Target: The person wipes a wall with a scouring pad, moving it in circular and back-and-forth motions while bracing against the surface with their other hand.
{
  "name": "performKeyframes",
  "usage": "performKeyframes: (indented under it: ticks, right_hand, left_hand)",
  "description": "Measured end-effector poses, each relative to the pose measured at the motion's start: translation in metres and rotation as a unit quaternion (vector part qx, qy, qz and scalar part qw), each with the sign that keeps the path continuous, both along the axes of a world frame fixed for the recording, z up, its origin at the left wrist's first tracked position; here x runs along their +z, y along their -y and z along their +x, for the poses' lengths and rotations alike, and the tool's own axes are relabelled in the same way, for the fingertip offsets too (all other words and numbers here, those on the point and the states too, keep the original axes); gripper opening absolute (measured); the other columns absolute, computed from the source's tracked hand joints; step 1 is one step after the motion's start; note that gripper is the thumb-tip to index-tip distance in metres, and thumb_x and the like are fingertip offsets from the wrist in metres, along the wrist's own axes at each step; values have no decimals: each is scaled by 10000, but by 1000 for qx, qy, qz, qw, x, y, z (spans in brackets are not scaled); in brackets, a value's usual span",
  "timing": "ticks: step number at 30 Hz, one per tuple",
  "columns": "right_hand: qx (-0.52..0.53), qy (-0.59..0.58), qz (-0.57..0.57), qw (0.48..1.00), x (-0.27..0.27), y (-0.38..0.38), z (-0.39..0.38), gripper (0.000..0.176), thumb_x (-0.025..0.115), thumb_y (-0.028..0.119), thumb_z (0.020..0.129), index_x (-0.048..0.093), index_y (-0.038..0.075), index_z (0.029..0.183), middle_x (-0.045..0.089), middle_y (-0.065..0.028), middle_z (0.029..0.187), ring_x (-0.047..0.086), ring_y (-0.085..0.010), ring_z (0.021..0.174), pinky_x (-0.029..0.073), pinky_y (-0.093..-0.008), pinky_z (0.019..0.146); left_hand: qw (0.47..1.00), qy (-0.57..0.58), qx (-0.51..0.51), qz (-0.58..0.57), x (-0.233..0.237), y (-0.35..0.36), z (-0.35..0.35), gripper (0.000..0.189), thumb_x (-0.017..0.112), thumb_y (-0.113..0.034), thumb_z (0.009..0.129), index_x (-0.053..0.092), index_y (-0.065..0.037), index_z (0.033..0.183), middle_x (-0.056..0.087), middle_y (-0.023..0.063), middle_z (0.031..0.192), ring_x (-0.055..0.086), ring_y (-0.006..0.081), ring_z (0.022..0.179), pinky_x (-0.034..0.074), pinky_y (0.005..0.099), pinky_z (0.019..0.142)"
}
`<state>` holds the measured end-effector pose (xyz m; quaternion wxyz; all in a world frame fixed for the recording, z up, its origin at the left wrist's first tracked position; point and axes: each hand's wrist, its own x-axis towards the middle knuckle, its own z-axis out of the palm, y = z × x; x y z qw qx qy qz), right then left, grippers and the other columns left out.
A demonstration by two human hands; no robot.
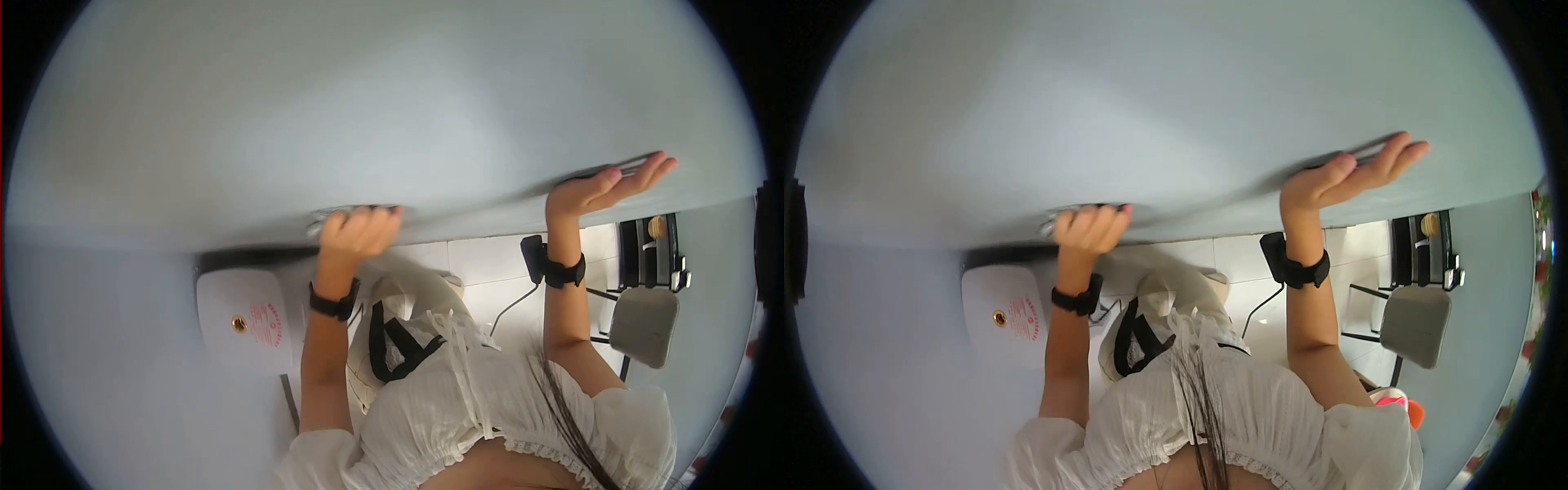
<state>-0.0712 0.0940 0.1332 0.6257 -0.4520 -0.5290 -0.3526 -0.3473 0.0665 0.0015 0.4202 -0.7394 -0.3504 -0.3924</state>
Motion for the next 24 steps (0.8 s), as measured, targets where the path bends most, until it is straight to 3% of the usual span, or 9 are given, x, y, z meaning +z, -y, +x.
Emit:
performKeyframes:
  ticks: [2,4,7,11,13,16,20,22,24]
  right_hand:
    - [15,8,7,1000,0,-1,2,592,315,327,975,274,-63,1418,103,-256,1517,103,-371,1419,114,-471,1138]
    - [19,11,10,1000,-1,-2,3,584,314,316,973,279,-61,1418,102,-257,1518,99,-371,1419,105,-466,1140]
    - [30,10,37,999,-3,-7,6,567,355,309,959,346,-75,1376,123,-260,1514,116,-396,1409,99,-488,1133]
    - [39,-17,74,996,-4,-11,10,500,407,285,934,452,-38,1313,208,-279,1485,182,-429,1381,155,-500,1110]
    - [5,13,36,999,-10,-2,24,463,437,267,907,493,19,1295,307,-243,1453,266,-402,1356,193,-485,1093]
    - [8,79,-83,993,-10,34,64,447,505,195,841,536,102,1276,436,-170,1391,396,-353,1283,275,-465,1041]
    - [84,55,-227,969,-44,98,131,523,573,70,768,532,144,1284,517,-87,1322,522,-289,1151,393,-423,940]
    - [50,-30,-336,940,-67,130,164,539,579,23,770,514,134,1294,529,-103,1292,537,-295,1105,427,-405,891]
    - [20,-106,-401,910,-89,155,198,536,578,2,786,497,122,1303,537,-114,1266,547,-302,1070,446,-392,868]
  left_hand:
    - [988,48,121,-79,35,14,-25,346,663,-225,799,372,-170,620,425,-31,618,397,174,580,272,301,525]
    - [968,175,132,121,72,-9,-36,361,630,-225,836,360,-143,611,446,-7,613,407,208,589,281,311,526]
    - [964,201,73,158,124,-14,-3,391,577,-193,872,351,-87,571,448,27,582,424,210,570,273,350,527]
    - [997,-27,-50,58,99,-4,63,381,648,-233,817,352,-181,582,449,-40,625,432,167,598,260,300,529]
    - [982,-160,-93,32,66,-6,80,377,682,-248,778,363,-223,578,446,-63,641,436,148,597,264,287,523]
    - [986,-129,-109,3,43,-7,70,314,702,-223,762,428,-224,609,457,-76,668,434,128,612,266,296,536]
    - [992,-33,-24,123,113,-9,71,389,703,-173,794,387,-168,569,484,-17,629,440,171,605,298,336,558]
    - [987,9,27,159,150,-6,86,415,668,-152,832,359,-156,556,473,-16,608,435,190,612,287,358,559]
    - [976,87,1,198,184,-2,127,431,640,-118,845,326,-147,552,462,-20,606,419,202,601,272,351,557]
